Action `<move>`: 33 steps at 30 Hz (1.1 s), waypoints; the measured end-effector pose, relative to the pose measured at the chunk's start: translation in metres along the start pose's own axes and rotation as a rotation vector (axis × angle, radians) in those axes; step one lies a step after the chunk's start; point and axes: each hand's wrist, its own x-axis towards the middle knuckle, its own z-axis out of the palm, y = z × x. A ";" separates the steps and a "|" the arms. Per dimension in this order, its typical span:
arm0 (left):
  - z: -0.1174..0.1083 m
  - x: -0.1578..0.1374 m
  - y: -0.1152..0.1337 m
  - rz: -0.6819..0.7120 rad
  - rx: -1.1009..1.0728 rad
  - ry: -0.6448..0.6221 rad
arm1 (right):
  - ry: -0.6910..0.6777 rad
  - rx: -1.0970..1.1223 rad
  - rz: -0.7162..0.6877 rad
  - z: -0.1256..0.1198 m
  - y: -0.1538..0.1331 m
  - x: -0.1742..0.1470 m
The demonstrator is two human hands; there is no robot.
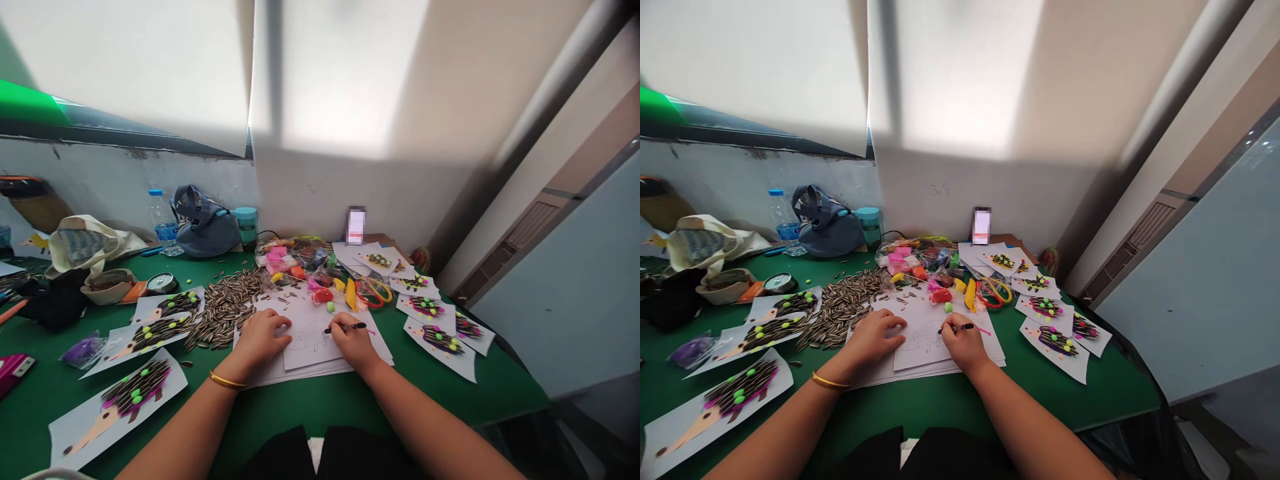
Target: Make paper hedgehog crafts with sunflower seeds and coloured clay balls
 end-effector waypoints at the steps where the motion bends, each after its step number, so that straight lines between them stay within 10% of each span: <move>1: 0.000 0.000 0.000 0.000 0.000 0.000 | 0.005 0.004 -0.004 0.000 0.000 0.000; 33: 0.000 0.000 0.000 0.000 0.006 -0.002 | 0.020 -0.011 0.035 -0.001 0.004 0.001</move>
